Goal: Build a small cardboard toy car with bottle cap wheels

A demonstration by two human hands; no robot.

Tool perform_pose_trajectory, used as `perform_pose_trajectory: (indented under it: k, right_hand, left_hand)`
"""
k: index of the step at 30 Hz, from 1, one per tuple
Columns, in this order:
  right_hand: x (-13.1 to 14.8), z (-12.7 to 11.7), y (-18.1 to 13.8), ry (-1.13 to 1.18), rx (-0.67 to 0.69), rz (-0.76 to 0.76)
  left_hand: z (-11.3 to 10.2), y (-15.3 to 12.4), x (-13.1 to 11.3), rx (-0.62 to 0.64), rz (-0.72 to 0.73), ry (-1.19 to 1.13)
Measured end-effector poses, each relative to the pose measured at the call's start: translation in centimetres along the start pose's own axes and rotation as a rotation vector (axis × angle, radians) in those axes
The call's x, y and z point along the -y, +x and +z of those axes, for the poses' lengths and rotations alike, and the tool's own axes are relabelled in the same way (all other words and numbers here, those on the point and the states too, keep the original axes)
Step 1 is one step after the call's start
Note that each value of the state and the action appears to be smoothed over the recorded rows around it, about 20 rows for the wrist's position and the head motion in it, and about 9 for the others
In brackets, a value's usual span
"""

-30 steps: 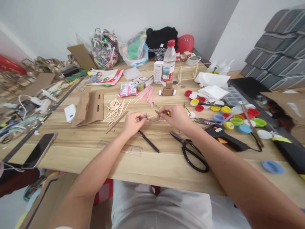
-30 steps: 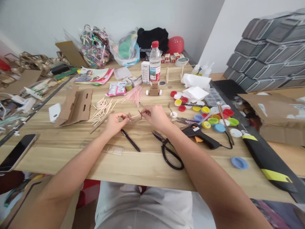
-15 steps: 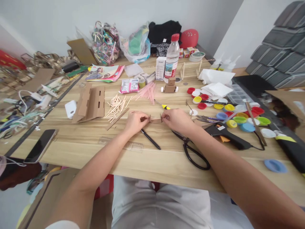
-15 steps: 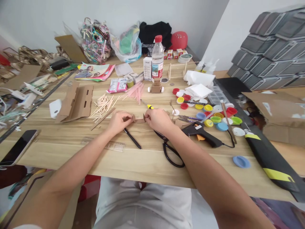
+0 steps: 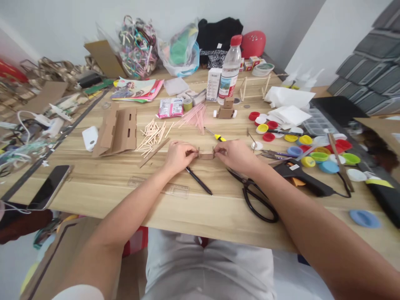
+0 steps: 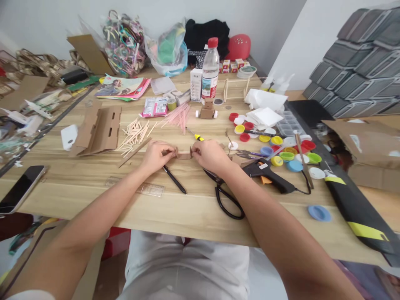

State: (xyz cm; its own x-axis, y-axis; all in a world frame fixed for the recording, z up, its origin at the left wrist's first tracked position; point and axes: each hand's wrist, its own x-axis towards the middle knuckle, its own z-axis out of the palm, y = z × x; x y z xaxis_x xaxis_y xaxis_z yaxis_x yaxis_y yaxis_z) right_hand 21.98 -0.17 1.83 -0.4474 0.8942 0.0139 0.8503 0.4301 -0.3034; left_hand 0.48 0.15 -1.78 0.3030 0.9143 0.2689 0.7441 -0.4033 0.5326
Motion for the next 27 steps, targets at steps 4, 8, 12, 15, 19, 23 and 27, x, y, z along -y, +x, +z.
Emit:
perform_pose_trajectory:
  k: [4, 8, 12, 15, 19, 23, 27]
  right_hand:
    - [0.5, -0.3, -0.1, -0.020, 0.039, 0.043]
    - [0.5, -0.5, -0.1, -0.040, 0.037, 0.033]
    - [0.2, -0.4, -0.1, -0.039, 0.018, -0.007]
    - [0.3, -0.3, -0.2, -0.040, 0.018, -0.006]
    - [0.5, -0.4, -0.2, -0.045, 0.026, -0.007]
    - [0.9, -0.7, -0.2, -0.061, 0.051, 0.022]
    - [1.2, -0.9, -0.3, -0.062, 0.068, 0.049]
  left_hand:
    - [0.0, 0.0, 0.1, 0.007, -0.008, -0.006]
    - [0.0, 0.1, 0.1, 0.011, 0.000, -0.004]
    - [0.0, 0.1, -0.2, 0.018, -0.022, 0.019]
    - [-0.1, 0.1, -0.4, 0.028, -0.042, 0.028]
    - [0.0, 0.0, -0.3, 0.017, -0.024, 0.006]
    - [0.2, -0.1, 0.0, 0.009, -0.017, -0.002]
    - [0.2, 0.0, 0.0, 0.022, -0.016, -0.011]
